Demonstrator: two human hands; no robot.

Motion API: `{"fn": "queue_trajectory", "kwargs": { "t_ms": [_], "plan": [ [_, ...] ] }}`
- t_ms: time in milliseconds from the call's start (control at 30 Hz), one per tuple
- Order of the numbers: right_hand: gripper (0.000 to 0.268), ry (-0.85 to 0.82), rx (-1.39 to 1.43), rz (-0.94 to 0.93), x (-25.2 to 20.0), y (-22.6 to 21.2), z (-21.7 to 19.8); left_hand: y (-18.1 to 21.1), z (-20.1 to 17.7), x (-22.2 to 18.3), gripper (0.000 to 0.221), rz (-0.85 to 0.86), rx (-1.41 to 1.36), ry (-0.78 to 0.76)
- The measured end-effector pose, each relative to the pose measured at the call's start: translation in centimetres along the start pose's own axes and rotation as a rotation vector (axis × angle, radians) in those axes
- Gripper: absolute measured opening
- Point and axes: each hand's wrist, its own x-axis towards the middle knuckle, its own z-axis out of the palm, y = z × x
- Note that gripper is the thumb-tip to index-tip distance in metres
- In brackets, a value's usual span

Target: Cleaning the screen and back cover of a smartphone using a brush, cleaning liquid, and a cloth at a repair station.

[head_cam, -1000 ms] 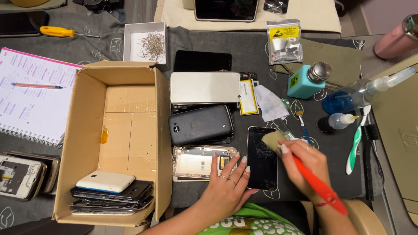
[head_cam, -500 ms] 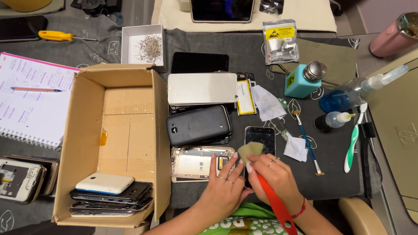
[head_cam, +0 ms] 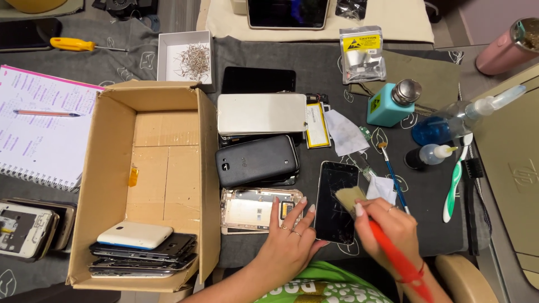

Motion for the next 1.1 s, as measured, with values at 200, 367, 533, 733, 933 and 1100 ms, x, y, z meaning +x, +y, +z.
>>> {"fn": "queue_trajectory", "kwargs": {
  "t_ms": [200, 367, 533, 733, 933, 1100],
  "plan": [
    [0.012, 0.005, -0.109, -0.155, -1.6, -0.9, 2.2, -0.1, 0.4, -0.2, 0.035, 0.001, -0.034, 0.008],
    [0.010, -0.121, 0.098, -0.238, -1.3, -2.0, 2.7, 0.0, 0.0, -0.3, 0.031, 0.003, -0.072, 0.002],
    [0.007, -0.228, 0.188, -0.229, -1.1, 0.0, 1.0, -0.1, 0.5, -0.3, 0.038, -0.004, -0.073, 0.034],
    [0.021, -0.137, 0.018, 0.022, -1.8, 0.2, -0.6, 0.0, 0.3, -0.1, 0.041, -0.002, -0.038, 0.032],
    [0.012, -0.098, -0.017, -0.125, -2.7, -1.6, 1.5, 0.0, 0.2, -0.3, 0.035, -0.010, -0.074, 0.031],
    [0.013, -0.222, 0.142, -0.243, -2.2, -2.9, 1.5, -0.2, -0.1, -0.5, 0.051, -0.002, -0.113, -0.031]
  ]
}}
